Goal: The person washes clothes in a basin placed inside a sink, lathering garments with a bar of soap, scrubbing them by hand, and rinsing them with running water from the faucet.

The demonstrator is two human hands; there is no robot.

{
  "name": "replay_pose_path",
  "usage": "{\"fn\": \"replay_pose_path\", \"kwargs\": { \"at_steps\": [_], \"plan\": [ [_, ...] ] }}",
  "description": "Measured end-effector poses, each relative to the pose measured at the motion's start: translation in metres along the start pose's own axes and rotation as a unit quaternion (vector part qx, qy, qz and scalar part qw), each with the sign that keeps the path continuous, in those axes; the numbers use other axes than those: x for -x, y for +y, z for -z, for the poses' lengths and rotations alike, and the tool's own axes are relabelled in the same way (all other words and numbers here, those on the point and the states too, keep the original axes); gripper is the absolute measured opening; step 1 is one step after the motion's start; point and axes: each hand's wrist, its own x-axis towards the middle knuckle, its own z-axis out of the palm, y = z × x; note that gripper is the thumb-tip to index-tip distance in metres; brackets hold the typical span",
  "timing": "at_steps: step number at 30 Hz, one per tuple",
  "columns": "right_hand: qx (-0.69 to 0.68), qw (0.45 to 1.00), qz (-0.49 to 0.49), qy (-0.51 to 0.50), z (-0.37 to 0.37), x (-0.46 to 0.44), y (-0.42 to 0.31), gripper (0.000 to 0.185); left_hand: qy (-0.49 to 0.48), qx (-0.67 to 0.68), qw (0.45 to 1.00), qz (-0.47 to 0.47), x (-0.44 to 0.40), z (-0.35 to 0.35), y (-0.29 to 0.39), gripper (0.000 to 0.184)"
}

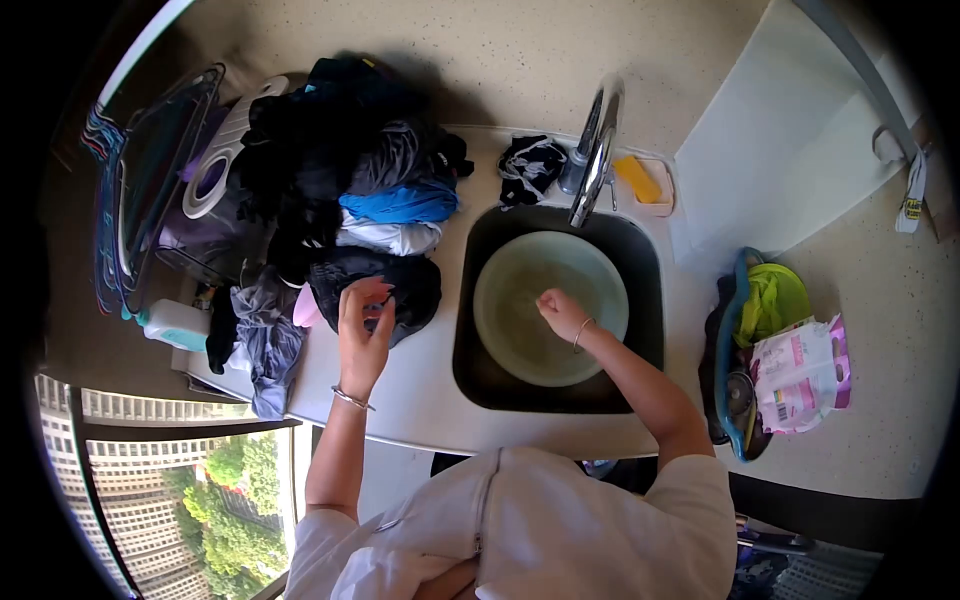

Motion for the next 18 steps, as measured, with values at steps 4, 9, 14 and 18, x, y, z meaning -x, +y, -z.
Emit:
{"fn": "replay_pose_path", "kwargs": {
  "at_steps": [4,9,14,18],
  "plan": [
    [0.537,0.731,0.418,0.052,0.040,0.067,0.030,0.024,-0.198,0.008,0.978,-0.063,-0.053,-0.085,-0.008,0.018],
    [0.239,0.943,0.212,0.098,0.050,0.141,0.024,0.022,-0.239,-0.126,0.950,-0.155,-0.109,-0.202,-0.048,0.023],
    [0.094,0.973,0.155,0.144,0.058,0.190,0.029,0.017,-0.149,-0.325,0.899,-0.251,-0.152,-0.255,-0.057,0.026],
    [0.034,0.977,0.106,0.181,0.064,0.220,0.014,0.013,-0.161,-0.347,0.894,-0.233,-0.187,-0.248,-0.052,0.027]
  ]
}}
